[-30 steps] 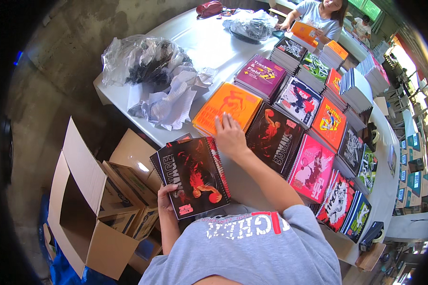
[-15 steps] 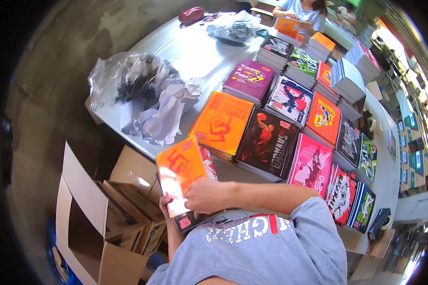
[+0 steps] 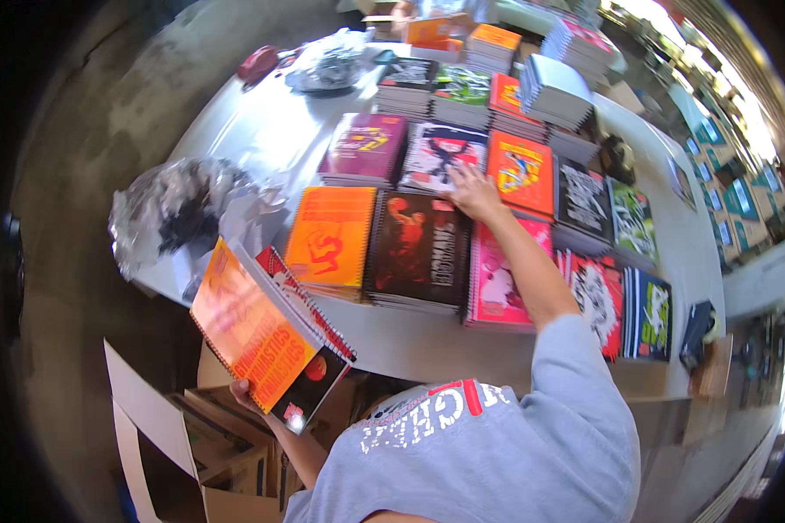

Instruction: The person sorts various spiral-bound notebooks on a table by their cover art, organizing them into stacks before picking up groups of sorted notebooks and placing them into a cardboard box.

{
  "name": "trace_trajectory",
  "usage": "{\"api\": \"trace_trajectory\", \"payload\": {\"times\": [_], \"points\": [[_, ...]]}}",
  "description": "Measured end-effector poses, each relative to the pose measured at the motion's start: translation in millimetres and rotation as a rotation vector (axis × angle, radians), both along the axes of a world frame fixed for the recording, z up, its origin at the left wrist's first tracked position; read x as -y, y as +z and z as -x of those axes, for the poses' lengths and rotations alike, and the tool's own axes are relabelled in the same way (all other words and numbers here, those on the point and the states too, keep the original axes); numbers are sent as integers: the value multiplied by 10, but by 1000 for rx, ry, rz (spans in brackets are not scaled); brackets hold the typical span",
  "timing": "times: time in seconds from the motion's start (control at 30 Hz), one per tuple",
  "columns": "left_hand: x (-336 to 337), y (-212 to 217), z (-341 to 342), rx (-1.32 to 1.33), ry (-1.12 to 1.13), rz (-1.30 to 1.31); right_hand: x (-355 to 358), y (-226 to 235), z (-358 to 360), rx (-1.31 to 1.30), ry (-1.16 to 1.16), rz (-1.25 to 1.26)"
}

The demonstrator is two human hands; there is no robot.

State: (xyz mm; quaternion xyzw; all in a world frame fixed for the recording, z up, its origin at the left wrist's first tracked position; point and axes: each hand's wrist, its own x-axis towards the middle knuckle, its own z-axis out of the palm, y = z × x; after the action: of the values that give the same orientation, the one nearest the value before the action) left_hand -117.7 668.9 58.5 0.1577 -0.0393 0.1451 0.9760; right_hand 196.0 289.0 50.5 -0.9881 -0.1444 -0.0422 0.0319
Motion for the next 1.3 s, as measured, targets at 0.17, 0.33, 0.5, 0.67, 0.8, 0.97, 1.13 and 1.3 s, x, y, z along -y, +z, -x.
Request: {"api": "trace_trajectory", "payload": {"times": [0.17, 0.33, 0.5, 0.67, 0.8, 0.97, 1.13, 1.3], "points": [[260, -273, -337, -110, -309, -45, -127, 11, -111, 104, 171, 120], [1067, 58, -547, -16, -363, 66, -68, 342, 32, 34, 105, -237], [1457, 182, -490, -288, -295, -20, -26, 486, -154, 296, -12, -185], [1659, 86, -602, -303, -432, 119, 157, 1565, 382, 912, 181, -303], [1814, -51, -666, -140, -507, 237, -53, 1720, 1645, 798, 600, -316], [2107, 156, -692, -239, -377, -81, 144, 1287, 2364, 277, 865, -167], [2060, -236, -670, -110, -519, -13, 1802, 913, 989, 211, 3, -218], [2332, 179, -753, -257, -393, -75, 2502, -91, 1003, 147, -140, -44]]}}
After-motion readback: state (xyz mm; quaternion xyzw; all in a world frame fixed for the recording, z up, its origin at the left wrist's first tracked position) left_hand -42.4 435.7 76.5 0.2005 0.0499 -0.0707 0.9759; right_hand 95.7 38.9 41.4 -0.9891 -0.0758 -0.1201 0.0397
